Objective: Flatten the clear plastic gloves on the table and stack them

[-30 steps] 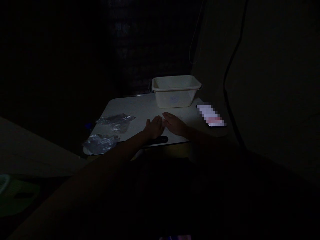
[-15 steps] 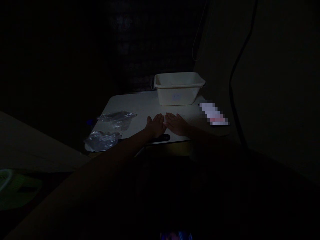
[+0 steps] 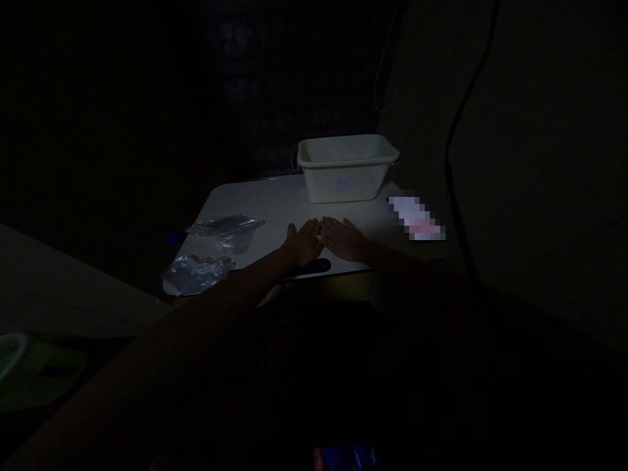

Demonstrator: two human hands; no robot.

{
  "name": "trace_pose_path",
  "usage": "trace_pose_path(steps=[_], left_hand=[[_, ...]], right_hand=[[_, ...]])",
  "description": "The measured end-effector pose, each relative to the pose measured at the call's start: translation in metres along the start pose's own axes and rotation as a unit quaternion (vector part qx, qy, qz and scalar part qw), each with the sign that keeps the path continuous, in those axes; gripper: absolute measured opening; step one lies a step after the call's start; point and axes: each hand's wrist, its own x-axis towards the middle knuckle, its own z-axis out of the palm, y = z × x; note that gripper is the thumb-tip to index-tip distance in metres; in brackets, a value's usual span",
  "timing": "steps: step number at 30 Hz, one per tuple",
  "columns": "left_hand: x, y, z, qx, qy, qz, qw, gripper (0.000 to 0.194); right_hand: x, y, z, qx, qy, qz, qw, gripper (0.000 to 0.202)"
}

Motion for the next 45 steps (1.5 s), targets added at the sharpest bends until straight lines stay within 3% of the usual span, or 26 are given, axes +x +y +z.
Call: trace_pose_path(steps=[18,39,45], left_hand=[[0.000,0.001,-0.001,0.003,-0.013,-0.006,1.000,0.050],[0.001,0.001,-0.002,0.059,-0.023,-0.007,0.998,0.052],[0.001,-0.001,-0.001,0.052,-0.023,-0.002,0.998,0.052]], right_hand=[[0.001,0.003,0.004,-0.007,0.012,-0.010,1.000,0.050],[-0.009,0.020,0.001,-0.062,0.007,0.022,0.998,0.053],[-0.011,0.028,0.004,-0.072,0.022,0.059,0.995,0.052]])
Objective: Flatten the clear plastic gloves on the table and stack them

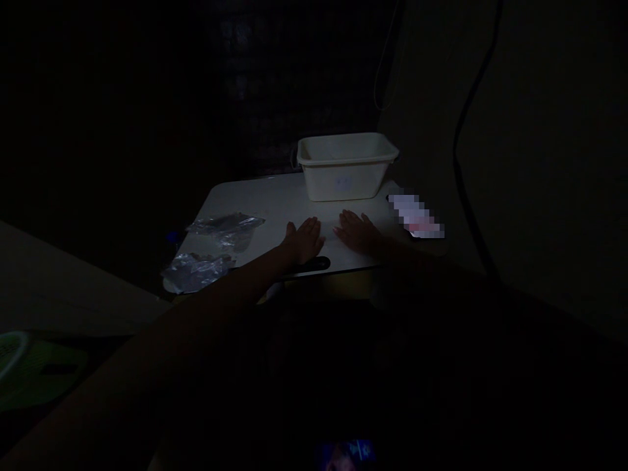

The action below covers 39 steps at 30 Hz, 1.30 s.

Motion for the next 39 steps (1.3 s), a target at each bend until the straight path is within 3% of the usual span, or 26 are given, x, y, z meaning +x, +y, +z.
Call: trace_pose_path(steps=[6,14,24,27,30,39], left_hand=[[-0.001,0.000,0.000,-0.011,0.003,0.000,1.000,0.052],[0.000,-0.001,0.001,-0.008,0.007,0.000,1.000,0.052],[0.001,-0.001,0.003,0.000,0.002,0.001,1.000,0.052],[0.001,-0.001,0.002,0.001,0.001,0.004,1.000,0.053],[0.000,-0.001,0.002,0.002,0.000,0.010,1.000,0.053],[-0.006,-0.003,-0.001,-0.024,-0.004,0.026,0.999,0.053]], right_hand=[[-0.005,0.011,0.005,-0.001,0.027,0.023,0.999,0.050],[-0.006,0.017,0.002,-0.011,-0.004,0.053,0.999,0.056],[-0.007,0.019,-0.011,-0.046,-0.033,0.077,0.995,0.047],[0.001,0.025,-0.018,-0.037,-0.064,0.056,0.996,0.038],[0.015,0.025,-0.024,0.012,-0.078,0.086,0.993,0.033],[0.039,0.008,-0.029,0.070,-0.093,0.104,0.988,0.026]])
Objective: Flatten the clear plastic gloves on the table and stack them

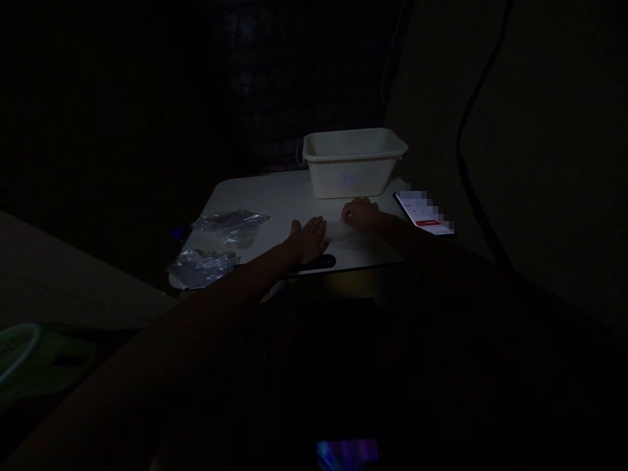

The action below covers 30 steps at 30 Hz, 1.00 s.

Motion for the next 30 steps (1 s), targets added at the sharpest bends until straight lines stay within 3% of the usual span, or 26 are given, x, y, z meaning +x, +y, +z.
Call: trace_pose_path(steps=[7,12,17,20,24,27,30], left_hand=[[-0.001,-0.001,-0.001,-0.023,0.005,0.000,1.000,0.055],[0.002,-0.004,-0.015,-0.117,0.031,-0.043,0.992,0.066],[0.016,-0.012,-0.026,-0.264,0.101,-0.075,0.956,0.024],[0.021,-0.014,-0.027,-0.384,0.123,-0.068,0.912,0.012],[0.020,-0.012,-0.028,-0.565,0.109,-0.115,0.810,0.017],[0.019,-0.010,-0.028,-0.648,0.104,-0.154,0.738,0.017],[0.021,-0.012,-0.028,-0.705,0.122,-0.173,0.677,0.011]], right_hand=[[0.003,-0.005,-0.006,-0.003,-0.047,0.010,0.999,0.026],[0.000,-0.007,-0.012,0.014,-0.043,-0.033,0.998,0.023],[-0.003,-0.013,-0.028,0.047,-0.001,-0.107,0.993,0.023],[-0.004,-0.018,-0.037,0.069,0.019,-0.133,0.988,0.021],[-0.001,-0.019,-0.039,0.111,0.081,-0.140,0.981,0.021],[0.007,-0.012,-0.035,0.168,0.151,-0.070,0.972,0.031],[0.011,-0.003,-0.027,0.304,0.128,0.055,0.942,0.037]])
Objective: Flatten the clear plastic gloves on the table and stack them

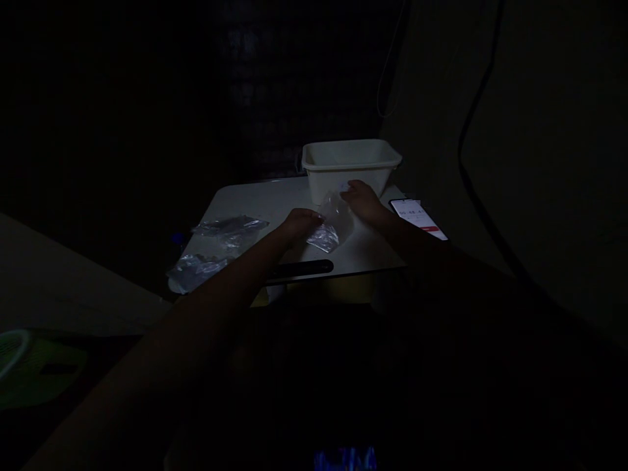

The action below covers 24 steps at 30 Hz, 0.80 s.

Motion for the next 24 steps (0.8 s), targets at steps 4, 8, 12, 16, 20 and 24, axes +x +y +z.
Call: trace_pose_path(steps=[4,8,12,16,20,24], left_hand=[[0.004,0.000,0.000,-0.108,0.040,0.000,0.993,0.009],[0.004,0.000,0.001,-0.128,0.052,-0.009,0.990,0.010],[0.004,-0.001,0.002,-0.131,0.047,-0.006,0.990,0.009],[0.004,-0.003,-0.001,-0.126,0.028,-0.010,0.992,0.008],[0.005,-0.006,-0.003,-0.099,0.027,-0.010,0.995,0.008],[0.004,-0.006,-0.002,-0.105,0.024,-0.008,0.994,0.011]], right_hand=[[-0.004,0.011,0.002,0.237,-0.173,0.120,0.948,0.039],[-0.010,0.009,0.006,0.325,-0.272,0.113,0.899,0.029],[-0.011,0.003,0.012,0.326,-0.214,0.122,0.913,0.010],[-0.012,0.004,0.012,0.356,-0.205,0.155,0.899,0.010],[-0.013,0.006,0.011,0.369,-0.221,0.153,0.890,0.007],[-0.014,0.008,0.012,0.335,-0.226,0.124,0.906,0.009]])
